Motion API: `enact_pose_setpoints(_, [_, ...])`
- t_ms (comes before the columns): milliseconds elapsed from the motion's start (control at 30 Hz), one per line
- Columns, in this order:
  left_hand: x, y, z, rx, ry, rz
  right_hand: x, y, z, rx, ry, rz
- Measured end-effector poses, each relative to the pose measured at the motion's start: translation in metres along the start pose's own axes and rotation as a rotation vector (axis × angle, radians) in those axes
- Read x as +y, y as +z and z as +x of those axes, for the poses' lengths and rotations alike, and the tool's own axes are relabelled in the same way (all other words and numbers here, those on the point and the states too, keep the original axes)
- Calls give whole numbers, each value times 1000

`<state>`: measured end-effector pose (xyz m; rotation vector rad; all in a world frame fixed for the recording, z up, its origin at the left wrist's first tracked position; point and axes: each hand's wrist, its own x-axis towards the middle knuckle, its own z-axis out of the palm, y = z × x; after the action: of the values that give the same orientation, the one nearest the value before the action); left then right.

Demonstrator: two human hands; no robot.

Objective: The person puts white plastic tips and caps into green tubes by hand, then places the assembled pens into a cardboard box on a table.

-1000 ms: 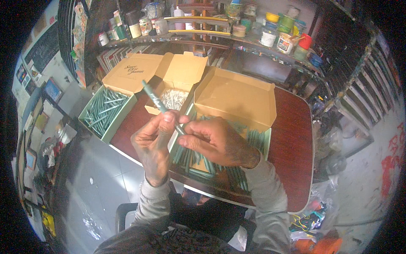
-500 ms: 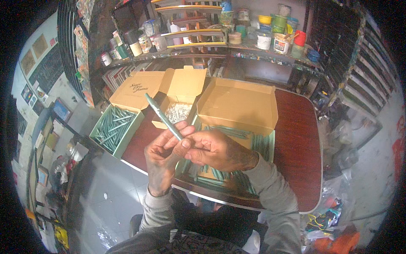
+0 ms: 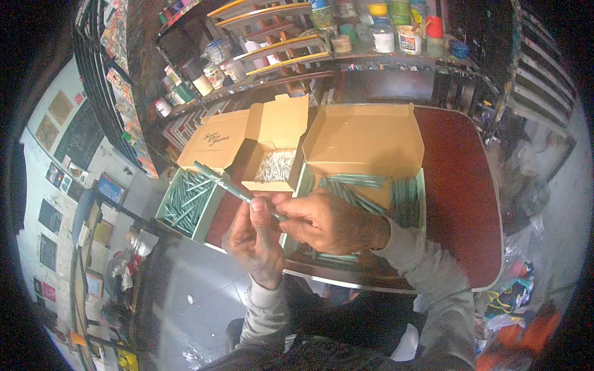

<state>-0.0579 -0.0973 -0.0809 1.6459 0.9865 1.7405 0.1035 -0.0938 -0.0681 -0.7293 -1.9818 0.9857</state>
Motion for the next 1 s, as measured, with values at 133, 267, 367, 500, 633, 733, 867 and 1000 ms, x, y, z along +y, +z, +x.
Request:
enact_pose_setpoints(133, [-6, -1, 6, 45, -107, -311, -11, 0, 0, 26, 25, -42])
enact_pose_setpoints(267, [10, 7, 18, 107, -28, -334, -6, -10, -1, 45, -78, -157])
enact_pose_setpoints(367, [4, 3, 29, 141, 30, -237, -13, -10, -3, 102, -128, -235])
enact_pose_setpoints(500, [3, -8, 39, 135, 32, -393, -20, -8, -2, 100, -96, -250])
enact_pose_setpoints(633, [2, 1, 24, 173, -12, -297, -21, -8, -3, 122, -99, -236])
enact_pose_setpoints(733, [-1, 17, -1, 34, -102, -431, -17, -16, -5, 166, -135, -220])
enact_pose_setpoints(867, [0, 1, 5, -155, -107, -332, -19, -13, -9, 111, -44, -151])
enact_pose_setpoints(1000, [-3, -15, 26, 11, -89, -206, -10, -12, -3, 7, -16, -103])
